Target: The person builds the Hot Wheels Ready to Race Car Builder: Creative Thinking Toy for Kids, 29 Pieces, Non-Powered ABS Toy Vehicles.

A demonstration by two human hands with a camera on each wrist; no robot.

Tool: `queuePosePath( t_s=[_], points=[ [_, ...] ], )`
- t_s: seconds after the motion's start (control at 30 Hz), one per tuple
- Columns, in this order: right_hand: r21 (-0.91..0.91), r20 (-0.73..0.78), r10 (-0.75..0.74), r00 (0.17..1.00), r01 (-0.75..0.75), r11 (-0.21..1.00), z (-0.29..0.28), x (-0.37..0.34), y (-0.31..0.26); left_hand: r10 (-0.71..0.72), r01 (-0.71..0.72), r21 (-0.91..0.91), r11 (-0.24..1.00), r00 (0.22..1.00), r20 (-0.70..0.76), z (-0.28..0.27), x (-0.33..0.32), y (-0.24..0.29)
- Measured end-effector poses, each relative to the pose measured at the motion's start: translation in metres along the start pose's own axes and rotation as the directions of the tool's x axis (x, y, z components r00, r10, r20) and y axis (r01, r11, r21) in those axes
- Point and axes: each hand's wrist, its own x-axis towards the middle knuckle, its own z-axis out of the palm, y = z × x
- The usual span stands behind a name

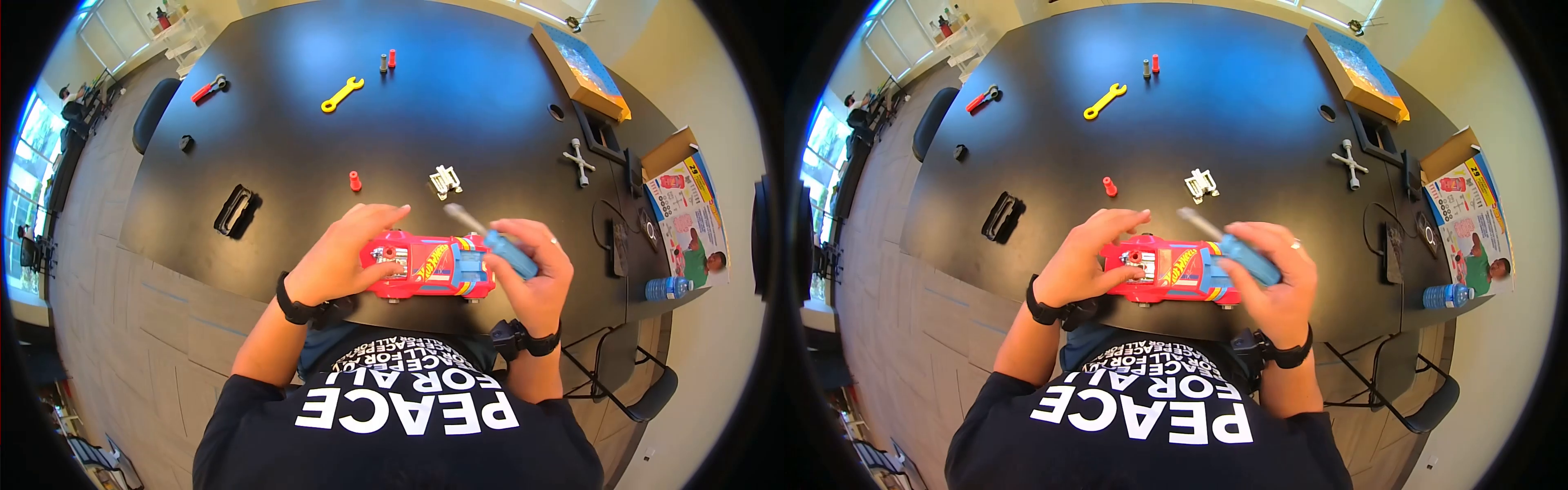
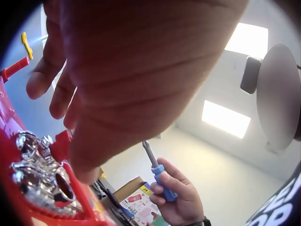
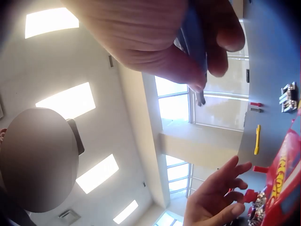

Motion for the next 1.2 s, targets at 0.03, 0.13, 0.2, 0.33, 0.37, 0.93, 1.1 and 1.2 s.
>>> queuePosePath(
  t_s=[0.03,0.13,0.2,0.33,0.37,0.93,1.1,1.2],
  points=[
    [-0.002,-0.002,0.001,1.000,-0.001,1.000,0.005,0.007,-0.004,0.002,-0.002,-0.001,1.000,1.000,0.002,0.002,0.000,0.001],
    [0.037,0.263,-0.236,0.936,0.235,0.971,0.025,0.028,-0.012,0.028,-0.036,-0.070,0.997,0.994,-0.104,0.010,-0.001,0.004],
    [0.051,0.322,-0.242,0.915,0.238,0.970,0.039,0.036,-0.018,0.037,-0.055,-0.126,0.990,0.989,-0.142,0.018,-0.005,-0.002],
    [0.089,0.410,-0.208,0.888,0.188,0.978,0.052,0.047,-0.039,-0.016,0.010,-0.051,0.999,0.991,-0.130,0.024,-0.013,-0.013],
    [0.120,0.390,-0.177,0.903,0.141,0.983,0.054,0.049,-0.043,-0.069,0.050,-0.144,0.988,0.989,-0.134,0.027,-0.013,-0.015],
    [0.060,0.420,-0.362,0.832,0.373,0.926,0.079,0.066,-0.032,-0.151,0.162,-0.376,0.912,0.987,0.060,0.021,-0.022,-0.018],
    [0.114,0.408,-0.241,0.880,0.213,0.970,0.076,0.069,-0.048,-0.189,0.148,-0.519,0.842,0.982,-0.027,0.029,-0.024,-0.030],
    [0.078,0.479,-0.216,0.851,0.204,0.976,0.078,0.065,-0.038,-0.127,0.097,-0.495,0.863,0.992,-0.027,0.021,-0.020,-0.013]
  ],
)
